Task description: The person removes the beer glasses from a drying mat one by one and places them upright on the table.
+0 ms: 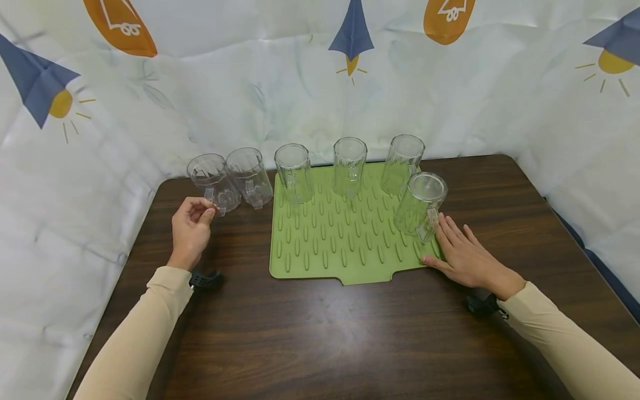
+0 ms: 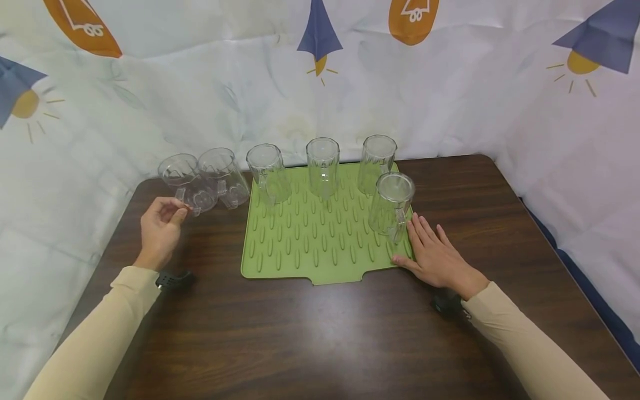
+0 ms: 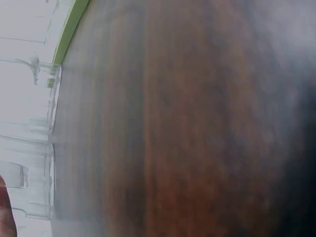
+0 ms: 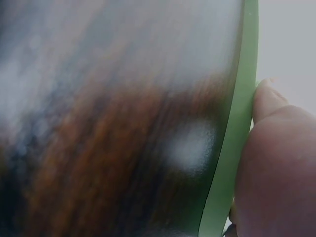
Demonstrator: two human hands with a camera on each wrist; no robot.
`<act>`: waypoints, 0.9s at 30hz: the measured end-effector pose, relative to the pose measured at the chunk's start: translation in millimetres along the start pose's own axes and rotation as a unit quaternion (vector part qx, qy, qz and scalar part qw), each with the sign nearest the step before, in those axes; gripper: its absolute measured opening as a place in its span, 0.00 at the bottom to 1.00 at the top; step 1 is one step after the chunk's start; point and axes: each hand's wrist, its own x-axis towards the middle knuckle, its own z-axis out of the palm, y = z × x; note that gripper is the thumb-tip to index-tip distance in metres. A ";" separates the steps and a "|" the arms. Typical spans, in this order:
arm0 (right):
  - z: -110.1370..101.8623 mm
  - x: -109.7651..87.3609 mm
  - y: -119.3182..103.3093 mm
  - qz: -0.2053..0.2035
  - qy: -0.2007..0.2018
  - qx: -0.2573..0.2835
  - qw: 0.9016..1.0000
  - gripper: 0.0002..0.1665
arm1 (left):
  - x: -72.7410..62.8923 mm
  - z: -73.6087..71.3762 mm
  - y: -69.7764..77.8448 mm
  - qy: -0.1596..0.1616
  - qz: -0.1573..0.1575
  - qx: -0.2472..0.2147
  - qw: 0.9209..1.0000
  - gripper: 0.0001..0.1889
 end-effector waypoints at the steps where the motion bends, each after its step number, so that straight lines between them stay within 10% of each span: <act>1: -0.3 -0.1 -0.2 0.000 0.000 0.001 1.000 0.58 | -0.4 0.2 1.2 -0.002 0.000 0.001 1.000 0.04; 27: -0.7 -2.6 -0.2 -0.004 0.004 0.012 1.000 0.58 | -3.7 -9.4 9.3 -0.014 -0.024 0.032 0.999 0.11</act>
